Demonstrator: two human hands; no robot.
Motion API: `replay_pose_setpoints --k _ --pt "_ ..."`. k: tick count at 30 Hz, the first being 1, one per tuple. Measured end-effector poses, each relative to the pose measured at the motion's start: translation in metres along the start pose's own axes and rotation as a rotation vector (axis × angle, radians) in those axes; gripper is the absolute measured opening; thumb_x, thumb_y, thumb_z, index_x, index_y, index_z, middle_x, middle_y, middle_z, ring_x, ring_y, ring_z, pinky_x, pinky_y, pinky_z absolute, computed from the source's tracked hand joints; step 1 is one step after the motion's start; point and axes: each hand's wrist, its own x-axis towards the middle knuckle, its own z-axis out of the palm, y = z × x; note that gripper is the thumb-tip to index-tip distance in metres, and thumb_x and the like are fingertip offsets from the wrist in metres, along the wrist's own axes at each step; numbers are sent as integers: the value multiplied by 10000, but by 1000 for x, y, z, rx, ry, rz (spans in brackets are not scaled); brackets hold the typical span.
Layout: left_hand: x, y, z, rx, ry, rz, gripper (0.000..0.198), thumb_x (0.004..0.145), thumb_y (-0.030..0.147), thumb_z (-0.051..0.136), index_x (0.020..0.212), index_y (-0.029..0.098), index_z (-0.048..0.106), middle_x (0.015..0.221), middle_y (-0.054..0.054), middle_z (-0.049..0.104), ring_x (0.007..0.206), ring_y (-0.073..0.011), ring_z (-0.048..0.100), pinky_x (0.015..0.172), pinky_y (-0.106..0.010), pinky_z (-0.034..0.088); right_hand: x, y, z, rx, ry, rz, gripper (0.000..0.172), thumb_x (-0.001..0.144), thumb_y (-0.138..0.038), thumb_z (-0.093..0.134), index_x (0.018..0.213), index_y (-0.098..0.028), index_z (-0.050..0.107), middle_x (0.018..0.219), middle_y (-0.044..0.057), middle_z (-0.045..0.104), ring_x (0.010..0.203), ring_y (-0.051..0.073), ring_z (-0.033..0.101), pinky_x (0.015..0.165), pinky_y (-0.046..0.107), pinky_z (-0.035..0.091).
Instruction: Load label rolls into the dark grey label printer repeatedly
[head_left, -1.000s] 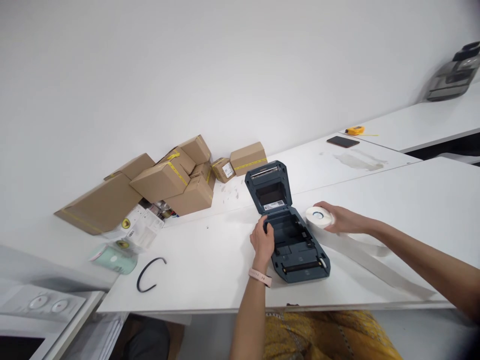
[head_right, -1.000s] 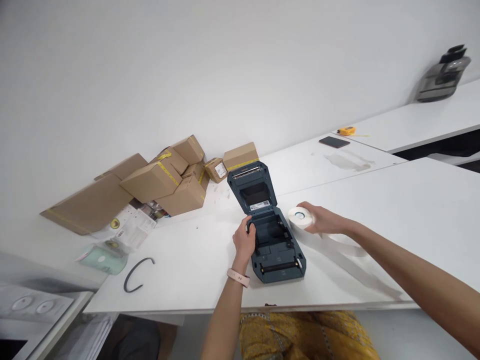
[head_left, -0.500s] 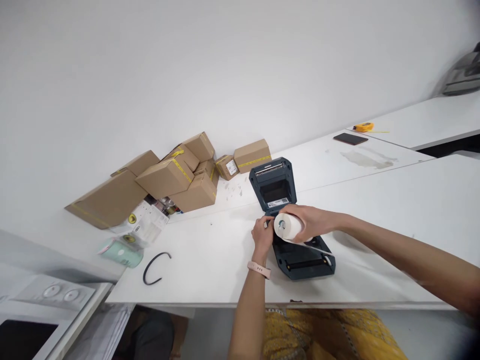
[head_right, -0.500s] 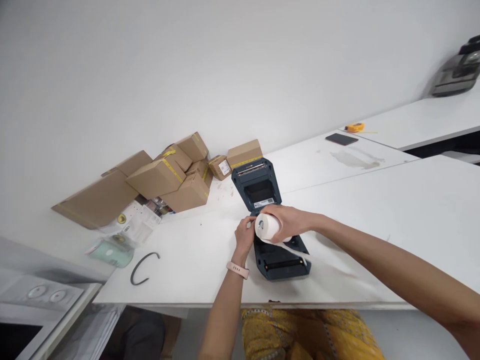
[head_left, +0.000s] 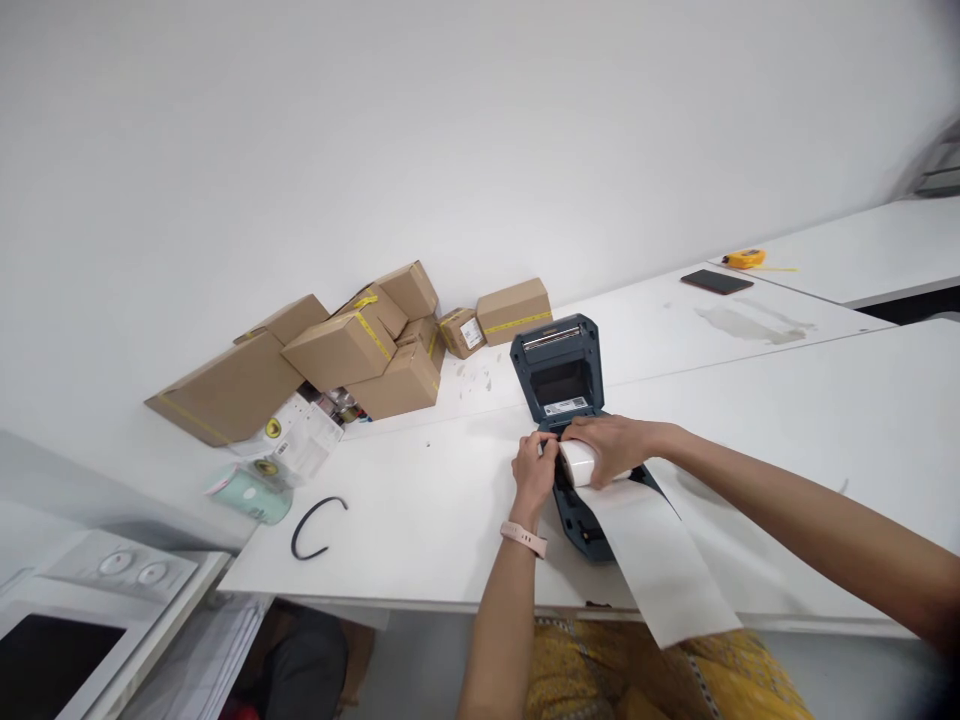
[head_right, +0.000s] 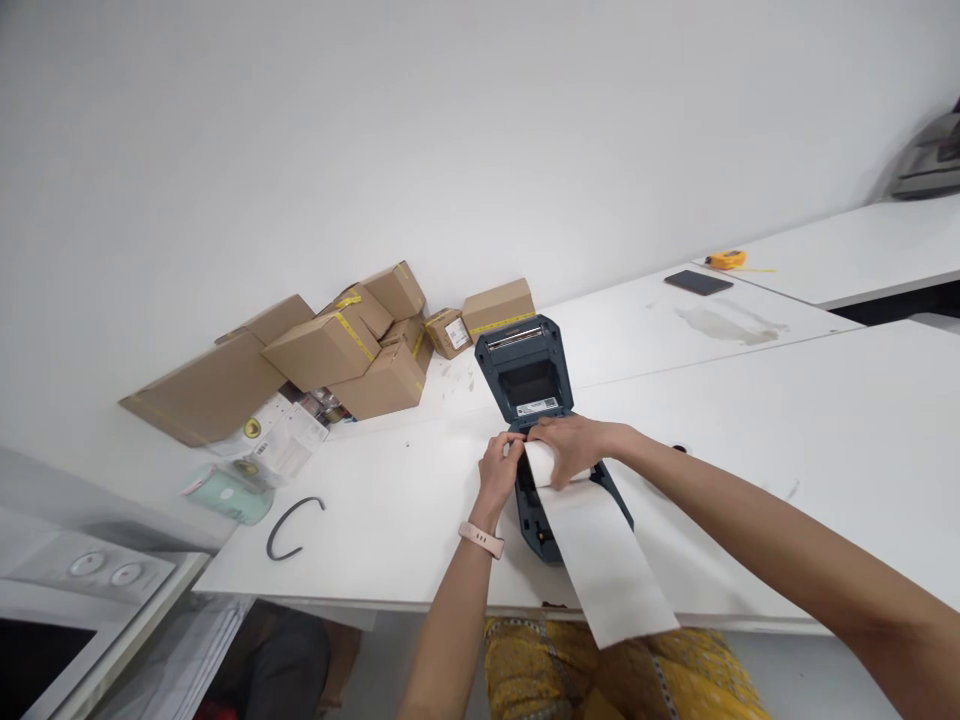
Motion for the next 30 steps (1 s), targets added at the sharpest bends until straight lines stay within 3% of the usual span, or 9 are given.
replay_pose_setpoints --k 11,20,26,30 --pt "-1 -5 4 -33 7 18 227 950 348 498 1030 305 705 1199 -21 704 1173 -231 629 1054 -394 422 28 8 17 -107 -56 55 839 578 -462 767 1334 -135 610 1299 218 613 1184 454 607 978 515 468" --pt "-4 -13 13 -152 9 30 266 956 366 517 1152 255 659 1257 -68 671 1139 -213 634 995 -330 463 31 15 9 -81 -114 27 889 572 -475 787 1394 -192 600 1337 188 630 1207 445 612 953 494 503" --pt "-3 -15 17 -206 18 46 257 964 356 510 1141 234 651 1254 -81 669 1178 -216 615 1039 -343 446 30 13 8 -56 -80 23 822 549 -466 818 1315 -213 662 1302 163 665 1174 432 638 937 506 519" --pt "-5 -15 15 -229 12 61 275 961 374 519 1156 236 655 1265 -81 666 1193 -215 604 1039 -327 442 25 18 8 -27 -38 9 900 553 -510 832 1376 -211 622 1326 162 663 1210 425 621 962 504 509"
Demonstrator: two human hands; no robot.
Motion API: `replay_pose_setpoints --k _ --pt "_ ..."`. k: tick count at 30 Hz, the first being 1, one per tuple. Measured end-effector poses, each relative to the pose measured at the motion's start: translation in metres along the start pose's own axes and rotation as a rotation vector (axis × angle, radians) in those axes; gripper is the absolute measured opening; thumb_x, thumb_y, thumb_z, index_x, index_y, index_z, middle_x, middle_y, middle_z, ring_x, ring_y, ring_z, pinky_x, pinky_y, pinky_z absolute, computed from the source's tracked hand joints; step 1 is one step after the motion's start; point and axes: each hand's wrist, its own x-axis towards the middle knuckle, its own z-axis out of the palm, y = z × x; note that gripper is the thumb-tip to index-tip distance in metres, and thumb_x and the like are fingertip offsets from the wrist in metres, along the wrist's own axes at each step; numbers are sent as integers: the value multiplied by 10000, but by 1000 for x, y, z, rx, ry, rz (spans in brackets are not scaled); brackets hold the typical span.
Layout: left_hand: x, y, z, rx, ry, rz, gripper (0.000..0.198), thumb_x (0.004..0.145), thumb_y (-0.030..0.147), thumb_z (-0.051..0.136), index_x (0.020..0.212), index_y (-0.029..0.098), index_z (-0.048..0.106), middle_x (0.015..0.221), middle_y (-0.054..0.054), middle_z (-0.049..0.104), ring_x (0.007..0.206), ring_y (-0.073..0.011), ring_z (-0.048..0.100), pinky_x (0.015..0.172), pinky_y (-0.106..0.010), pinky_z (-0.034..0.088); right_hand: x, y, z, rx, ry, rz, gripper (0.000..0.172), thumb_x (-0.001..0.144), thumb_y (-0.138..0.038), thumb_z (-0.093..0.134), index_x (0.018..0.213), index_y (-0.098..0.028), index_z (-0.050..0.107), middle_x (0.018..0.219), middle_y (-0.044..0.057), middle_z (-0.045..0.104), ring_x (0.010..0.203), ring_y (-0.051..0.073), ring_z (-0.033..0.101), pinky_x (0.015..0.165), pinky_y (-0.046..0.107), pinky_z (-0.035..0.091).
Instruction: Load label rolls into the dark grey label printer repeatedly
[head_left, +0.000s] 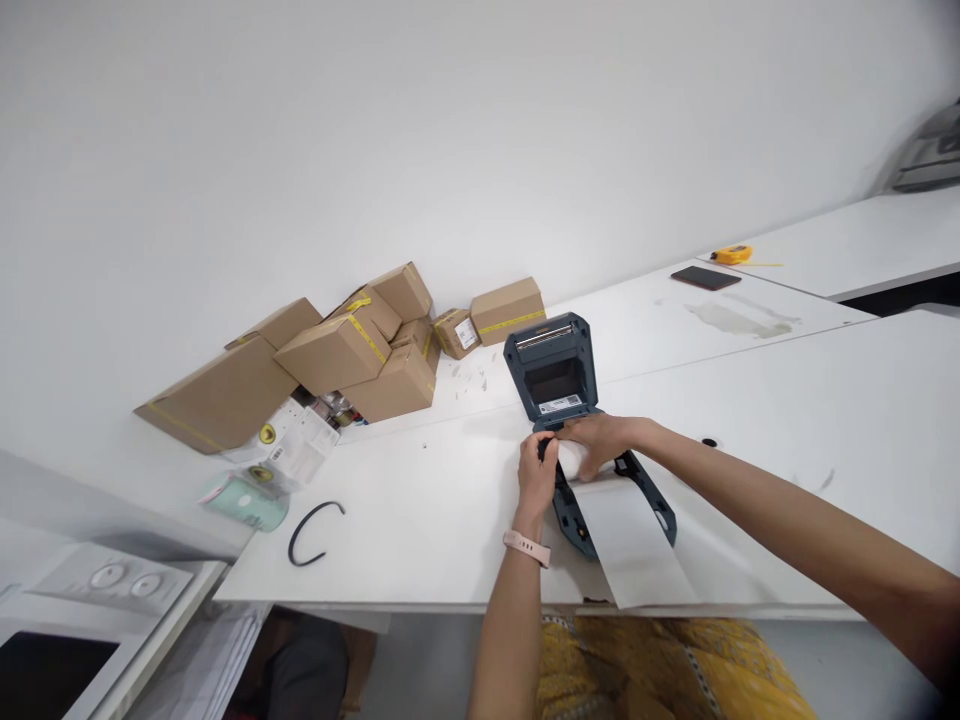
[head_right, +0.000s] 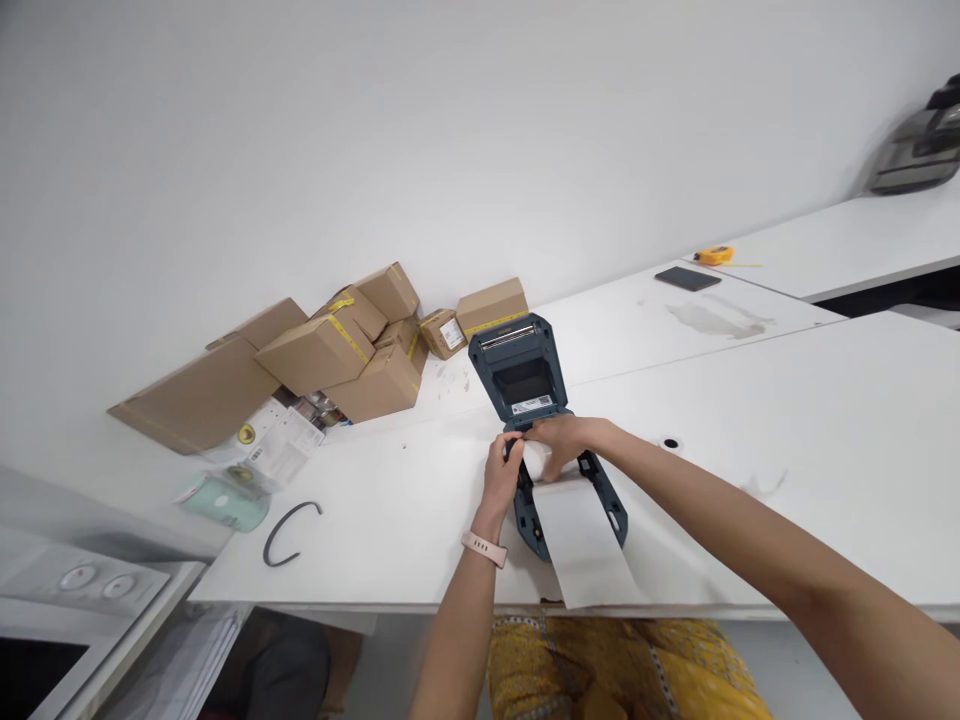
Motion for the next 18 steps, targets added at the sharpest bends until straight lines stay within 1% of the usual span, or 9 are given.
replay_pose_setpoints --k 2,4,5,7,9,11,14,16,18 --pt "0 0 0 -10 -6 8 275 956 373 529 1158 236 657 1259 -80 668 1181 -212 606 1020 -318 451 -7 0 -2 86 50 -55 849 623 -555 803 1376 -205 621 1331 150 670 1195 387 637 940 455 528" --pt "0 -1 1 -15 -5 6 272 953 371 533 1149 233 661 1255 -83 667 1179 -214 603 1015 -319 452 -17 -3 -7 250 208 -123 625 752 -588 712 1246 -205 697 1229 116 724 1102 329 680 893 402 547" --pt "1 -2 2 -16 -2 0 270 953 370 532 1144 231 662 1256 -86 665 1183 -218 600 1020 -325 448 -22 -6 -12 337 365 -133 508 822 -589 647 1148 -209 732 1144 100 749 1041 303 694 875 390 550" --pt "2 -3 3 -17 2 -16 276 954 373 524 1143 228 663 1267 -93 658 1192 -227 596 1032 -339 441 -30 -13 -25 435 809 -79 414 929 -561 526 1026 -224 747 1029 90 755 988 279 685 891 406 540" --pt "1 -3 3 -20 0 -28 288 958 383 516 1156 230 660 1282 -96 653 1197 -231 596 1035 -347 441 -33 -18 -44 398 1237 11 409 978 -531 463 1102 -243 725 1115 109 727 1091 293 643 994 460 495" --pt "0 -3 3 -23 -6 -32 300 961 397 511 1165 234 659 1294 -96 653 1201 -234 597 1032 -347 445 -27 -18 -65 317 1435 57 466 989 -546 441 1282 -252 653 1335 122 641 1290 312 540 1122 508 392" --pt "-2 -1 3 -29 -8 -32 318 964 414 504 1174 234 659 1311 -97 653 1225 -239 589 1045 -347 444 -11 -12 -93 394 1298 43 586 1001 -622 340 1370 -244 595 1483 104 550 1419 301 438 1187 506 312" --pt "-2 1 2 -39 -5 -36 322 968 416 495 1174 234 661 1322 -95 656 1243 -241 585 1059 -350 441 -1 -9 -102 535 1141 21 642 1009 -650 262 1300 -226 646 1417 103 614 1356 289 510 1158 471 359" --pt "-2 3 2 -55 -4 -47 330 973 422 487 1189 242 660 1346 -90 653 1264 -243 580 1068 -355 443 1 -9 -103 623 1078 15 671 1008 -663 245 1207 -207 695 1304 100 680 1237 278 593 1097 439 420"
